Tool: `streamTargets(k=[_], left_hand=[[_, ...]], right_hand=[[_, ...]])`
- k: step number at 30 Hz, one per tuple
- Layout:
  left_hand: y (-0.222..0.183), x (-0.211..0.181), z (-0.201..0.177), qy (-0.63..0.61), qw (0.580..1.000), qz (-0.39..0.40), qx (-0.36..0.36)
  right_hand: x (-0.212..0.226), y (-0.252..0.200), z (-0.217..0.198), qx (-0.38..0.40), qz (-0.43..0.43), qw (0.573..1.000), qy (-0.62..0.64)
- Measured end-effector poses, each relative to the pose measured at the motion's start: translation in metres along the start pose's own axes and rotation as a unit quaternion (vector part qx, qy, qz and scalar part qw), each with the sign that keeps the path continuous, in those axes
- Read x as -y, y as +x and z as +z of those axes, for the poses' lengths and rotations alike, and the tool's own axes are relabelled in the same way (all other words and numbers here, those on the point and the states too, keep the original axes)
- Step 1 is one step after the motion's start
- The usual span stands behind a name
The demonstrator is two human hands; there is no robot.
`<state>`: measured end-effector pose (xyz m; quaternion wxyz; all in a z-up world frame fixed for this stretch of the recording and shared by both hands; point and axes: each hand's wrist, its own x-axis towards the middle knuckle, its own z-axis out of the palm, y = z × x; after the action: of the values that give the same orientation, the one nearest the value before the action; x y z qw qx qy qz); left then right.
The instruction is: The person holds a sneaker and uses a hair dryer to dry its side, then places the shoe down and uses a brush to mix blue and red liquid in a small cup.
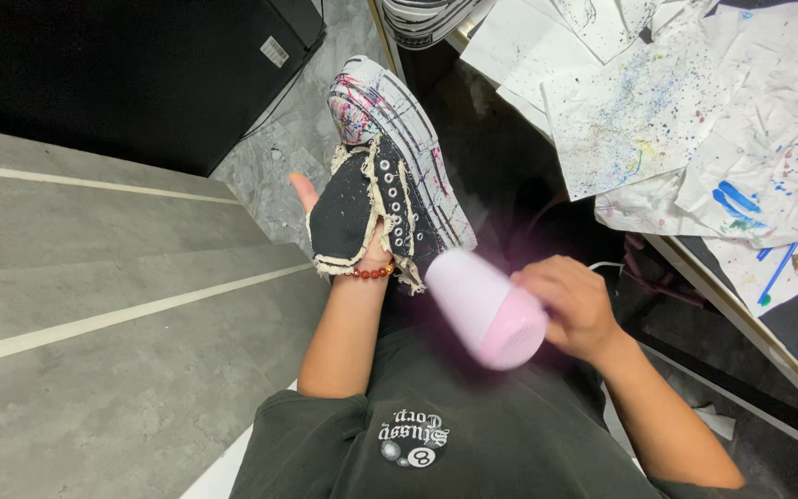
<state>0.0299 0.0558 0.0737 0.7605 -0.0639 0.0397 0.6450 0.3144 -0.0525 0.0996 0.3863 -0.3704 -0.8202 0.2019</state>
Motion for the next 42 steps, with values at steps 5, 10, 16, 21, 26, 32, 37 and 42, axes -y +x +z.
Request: streamTargets(k=[5,10,16,21,26,32,37,42], left_hand=[[-0.007,0.006,0.006,0.0,1.0,-0.017,0.002],[-0.012,0.007,0.004,-0.023,0.998,-0.039,0.039],[-0.021,0.006,-0.01,0.01,0.997,-0.045,0.057],[-0.021,0.006,-0.02,-0.045,0.971,-0.122,0.199],[-0.02,0.014,-0.028,-0.024,0.982,-0.096,0.162],[-0.021,0.019,-0.041,0.07,0.982,-0.078,0.157],[-0.024,0.017,-0.055,0.196,0.974,-0.049,0.106],[-0.029,0.018,-0.061,0.249,0.957,-0.024,0.144]], right_hand=[[-0.007,0.003,0.002,0.02,-0.019,0.998,0.047],[-0.01,0.004,0.004,-0.041,0.13,0.989,0.047],[-0.016,0.009,0.0,-0.101,0.077,0.992,-0.001],[-0.009,0.011,-0.009,-0.108,0.146,0.983,0.016],[0.004,0.023,-0.017,-0.115,0.087,0.989,-0.014],[0.022,0.038,-0.017,-0.122,0.138,0.982,-0.051],[0.023,0.049,-0.026,-0.046,-0.018,0.999,0.02],[0.026,0.05,-0.036,-0.191,0.129,0.97,-0.081]])
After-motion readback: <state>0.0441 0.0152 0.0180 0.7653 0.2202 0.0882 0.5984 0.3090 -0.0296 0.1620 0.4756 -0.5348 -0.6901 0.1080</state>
